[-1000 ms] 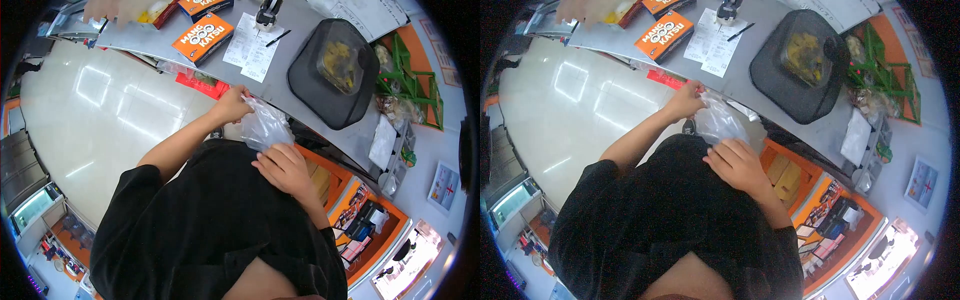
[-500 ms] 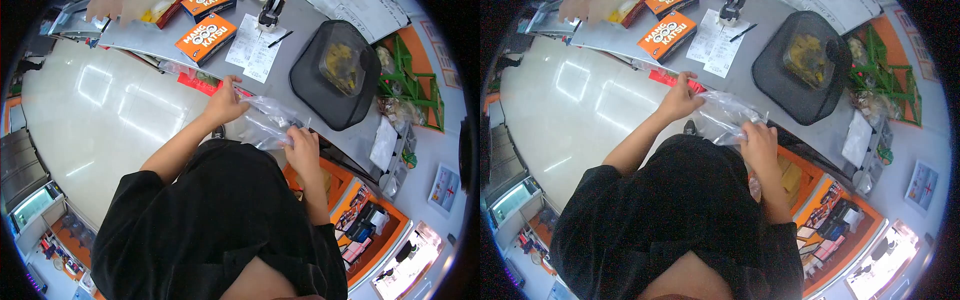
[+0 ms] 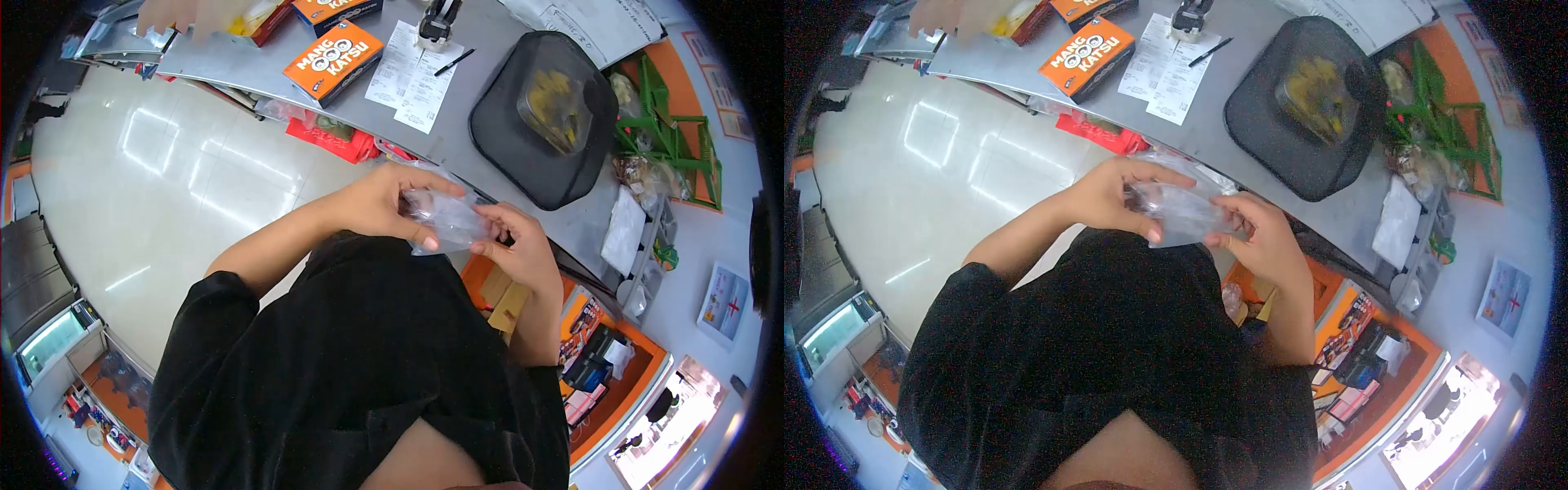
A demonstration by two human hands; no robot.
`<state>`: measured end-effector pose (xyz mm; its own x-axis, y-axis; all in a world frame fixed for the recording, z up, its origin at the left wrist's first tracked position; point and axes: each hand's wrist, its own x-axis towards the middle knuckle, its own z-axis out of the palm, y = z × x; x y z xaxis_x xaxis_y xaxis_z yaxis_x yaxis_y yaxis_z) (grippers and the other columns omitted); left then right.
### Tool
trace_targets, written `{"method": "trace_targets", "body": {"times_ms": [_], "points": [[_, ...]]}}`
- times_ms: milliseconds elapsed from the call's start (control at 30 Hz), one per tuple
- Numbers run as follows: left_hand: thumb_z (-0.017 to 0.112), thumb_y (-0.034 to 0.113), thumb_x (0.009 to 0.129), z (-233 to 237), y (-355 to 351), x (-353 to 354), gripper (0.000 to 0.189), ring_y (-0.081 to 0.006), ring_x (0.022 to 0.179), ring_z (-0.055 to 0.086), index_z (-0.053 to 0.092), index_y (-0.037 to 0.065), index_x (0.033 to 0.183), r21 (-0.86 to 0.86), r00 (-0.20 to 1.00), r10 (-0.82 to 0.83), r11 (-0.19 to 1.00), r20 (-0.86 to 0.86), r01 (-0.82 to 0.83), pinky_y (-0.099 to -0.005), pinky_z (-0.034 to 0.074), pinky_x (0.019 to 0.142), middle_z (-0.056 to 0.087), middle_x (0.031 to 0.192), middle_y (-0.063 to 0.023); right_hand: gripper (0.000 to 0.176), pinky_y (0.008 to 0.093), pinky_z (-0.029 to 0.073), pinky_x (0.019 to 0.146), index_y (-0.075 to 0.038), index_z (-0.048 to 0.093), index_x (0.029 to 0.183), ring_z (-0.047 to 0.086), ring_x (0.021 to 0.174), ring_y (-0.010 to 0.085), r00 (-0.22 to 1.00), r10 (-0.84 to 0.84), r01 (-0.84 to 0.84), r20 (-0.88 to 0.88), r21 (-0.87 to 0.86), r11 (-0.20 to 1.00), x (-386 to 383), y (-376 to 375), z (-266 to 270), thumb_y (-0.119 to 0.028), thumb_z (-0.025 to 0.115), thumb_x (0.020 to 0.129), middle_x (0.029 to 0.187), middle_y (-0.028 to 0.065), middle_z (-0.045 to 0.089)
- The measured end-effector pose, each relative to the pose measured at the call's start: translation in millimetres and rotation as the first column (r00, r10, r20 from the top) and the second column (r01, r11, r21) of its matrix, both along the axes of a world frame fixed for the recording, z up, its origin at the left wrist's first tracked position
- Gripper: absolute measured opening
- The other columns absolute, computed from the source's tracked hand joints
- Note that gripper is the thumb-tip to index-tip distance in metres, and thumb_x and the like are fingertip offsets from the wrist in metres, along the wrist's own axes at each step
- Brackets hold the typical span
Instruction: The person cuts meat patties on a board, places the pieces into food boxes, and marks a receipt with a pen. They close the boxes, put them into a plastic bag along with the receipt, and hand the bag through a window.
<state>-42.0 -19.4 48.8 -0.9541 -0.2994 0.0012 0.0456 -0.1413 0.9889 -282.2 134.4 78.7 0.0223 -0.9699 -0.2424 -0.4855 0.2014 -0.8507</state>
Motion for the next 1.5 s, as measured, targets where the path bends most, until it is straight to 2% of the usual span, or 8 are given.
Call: {"method": "trace_targets", "body": {"times_ms": [167,267,367,500,800,1133,1333,1500], "points": [[0.078,0.034,0.086,-1.0,-29.0,16.4,0.064,-0.0105,0.074,0.064,0.056,-0.005,0.131,0.342,0.952,-0.216,0.930,0.215,0.133,-0.0244,0.049,0.064,0.066,0.080,-0.0066,0.028,0.0236,0.045,0.068,0.003,0.065,0.116,0.056,0.078,0.0096,0.933,-0.173,0.221,0.314,-0.121,0.968,-3.8,6.8,18.3,-0.006,0.069,0.090,0.091,0.0020,0.062],[0.077,0.035,0.087,15.8,-49.5,38.4,0.056,-0.0079,0.064,0.061,0.060,-0.003,0.124,0.161,0.931,-0.117,0.985,0.347,0.064,-0.0222,0.045,0.054,0.064,0.073,-0.0049,0.023,0.0237,0.046,0.068,0.004,0.065,0.113,0.059,0.075,0.0108,0.926,-0.273,0.327,0.261,-0.192,0.925,-30.4,18.0,26.5,-0.009,0.066,0.093,0.088,0.0027,0.065],[0.074,0.032,0.090,10.2,-63.2,76.5,0.037,-0.0070,0.056,0.056,0.067,0.000,0.107,0.255,0.990,-0.140,0.958,0.031,0.128,-0.0215,0.040,0.048,0.061,0.068,-0.0010,0.019,0.0250,0.048,0.066,0.002,0.066,0.110,0.061,0.071,0.0116,0.874,-0.108,0.238,0.473,-0.225,0.945,-46.2,31.1,35.2,-0.011,0.060,0.098,0.081,0.0037,0.066],[0.068,0.025,0.095,43.6,-60.1,76.2,0.035,-0.0066,0.050,0.049,0.060,0.004,0.068,-0.166,0.993,-0.072,0.982,0.098,0.087,-0.0240,0.038,0.046,0.051,0.056,0.0017,0.025,0.0302,0.051,0.062,0.000,0.069,0.100,0.064,0.067,0.0147,0.980,0.055,-0.091,0.191,0.184,0.979,-28.4,18.8,20.3,-0.021,0.055,0.100,0.075,0.0066,0.069],[0.078,0.012,0.082,34.6,-39.3,31.6,0.046,-0.0179,0.044,0.041,0.044,0.006,0.053,-0.604,0.982,0.165,0.775,-0.089,-0.185,-0.0328,0.043,0.061,0.041,0.048,-0.0012,0.017,0.0370,0.051,0.064,-0.007,0.070,0.094,0.067,0.074,0.0290,0.677,-0.333,0.141,-0.657,-0.328,0.934,18.4,-21.0,25.3,-0.023,0.070,0.087,0.085,0.0072,0.069],[0.076,-0.004,0.063,9.1,-27.7,8.4,0.054,-0.0269,0.101,0.058,0.058,0.007,0.112,-0.689,0.955,0.253,0.666,-0.152,-0.287,-0.0380,0.048,0.090,0.062,0.112,-0.0089,0.019,0.0388,0.049,0.064,-0.006,0.061,0.111,0.062,0.068,0.0309,0.775,-0.451,0.052,-0.442,-0.667,0.743,9.0,-43.5,-36.6,-0.012,0.060,0.093,0.085,0.0130,0.063],[0.070,-0.007,0.067,2.4,-15.2,1.7,0.089,-0.0244,0.109,0.061,0.037,0.006,0.148,-0.309,0.961,0.235,0.934,0.147,-0.181,-0.0393,0.048,0.098,0.060,0.129,-0.0141,0.044,0.0388,0.048,0.073,-0.007,0.051,0.131,0.059,0.082,0.0220,0.846,-0.501,0.531,0.182,-0.202,0.823,28.3,-37.1,-44.0,-0.021,0.067,0.093,0.086,0.0114,0.060],[0.068,-0.007,0.073,-61.1,-7.2,7.8,0.075,-0.0182,0.100,0.064,0.044,0.002,0.143,-0.041,0.969,0.117,0.993,0.217,-0.111,-0.0308,0.049,0.092,0.065,0.122,-0.0152,0.076,0.0371,0.049,0.071,-0.005,0.050,0.135,0.057,0.077,0.0181,0.841,-0.417,0.285,-0.344,-0.374,0.883,51.7,-12.6,-102.8,-0.035,0.085,0.075,0.082,0.0097,0.061]]}}
